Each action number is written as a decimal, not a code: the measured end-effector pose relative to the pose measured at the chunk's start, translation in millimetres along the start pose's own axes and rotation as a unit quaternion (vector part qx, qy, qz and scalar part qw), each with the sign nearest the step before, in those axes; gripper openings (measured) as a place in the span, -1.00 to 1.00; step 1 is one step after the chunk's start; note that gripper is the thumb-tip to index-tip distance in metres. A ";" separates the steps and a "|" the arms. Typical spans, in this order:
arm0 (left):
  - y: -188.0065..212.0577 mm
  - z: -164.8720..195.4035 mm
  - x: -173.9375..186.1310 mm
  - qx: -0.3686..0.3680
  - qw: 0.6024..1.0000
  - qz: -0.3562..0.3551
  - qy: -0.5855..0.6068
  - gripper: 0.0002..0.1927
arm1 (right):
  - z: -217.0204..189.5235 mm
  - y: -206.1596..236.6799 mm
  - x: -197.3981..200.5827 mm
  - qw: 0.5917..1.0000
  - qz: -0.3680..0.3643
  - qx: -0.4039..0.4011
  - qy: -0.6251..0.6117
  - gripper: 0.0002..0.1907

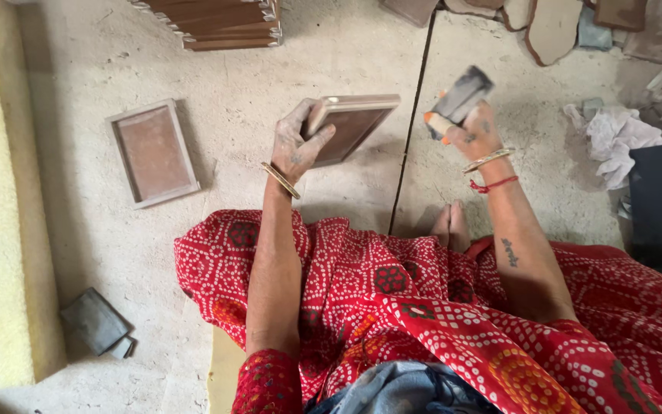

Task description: The person sits on the floor and sands a small rectangular wooden frame using a sanding block. They hold the frame with the left hand and rub the edges and surfaces with the right hand, repeatedly turning the frame to access different sides.

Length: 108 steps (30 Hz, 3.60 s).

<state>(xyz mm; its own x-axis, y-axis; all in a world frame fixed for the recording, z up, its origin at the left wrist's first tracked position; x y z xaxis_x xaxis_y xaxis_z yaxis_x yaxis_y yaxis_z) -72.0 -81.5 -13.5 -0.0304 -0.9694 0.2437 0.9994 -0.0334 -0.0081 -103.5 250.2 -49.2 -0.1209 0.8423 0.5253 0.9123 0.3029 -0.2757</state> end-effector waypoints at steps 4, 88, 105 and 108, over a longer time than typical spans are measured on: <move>0.6 5.3 2.0 0.011 0.999 0.013 0.037 -0.67 | -37.9 -8.4 -37.0 0.951 -0.158 -0.062 0.259 -0.58; -19.9 -4.7 -56.9 -0.207 0.970 -0.082 -0.100 -0.74 | -149.2 -26.6 -92.6 0.950 -0.095 0.145 0.259 -0.40; -32.9 -11.9 -43.6 -0.049 0.990 -0.092 -0.097 -0.68 | -71.8 -21.0 -64.1 0.930 -0.190 0.010 0.315 -0.53; -30.8 3.6 -28.3 -0.103 0.993 -0.064 0.004 -0.68 | -62.9 -8.6 -31.7 0.943 -0.161 0.048 0.287 -0.63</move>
<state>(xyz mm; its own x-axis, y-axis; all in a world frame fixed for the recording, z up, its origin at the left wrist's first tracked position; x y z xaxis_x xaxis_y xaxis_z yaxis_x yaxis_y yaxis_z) -101.8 -52.1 -16.6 -0.1583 -0.9557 0.2481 0.9629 -0.2050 -0.1755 -82.9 192.8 -12.8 -0.1284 0.3278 0.9360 0.8213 0.5642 -0.0849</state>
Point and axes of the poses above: each hand's wrist, its own y-axis away from the middle knuckle, its own x-axis out of the back of the hand, z = x × y, the point moved 9 cm from there along -y, towards the middle knuckle, and after that the axes turned 7 degrees about x, right-handed, at the moved point
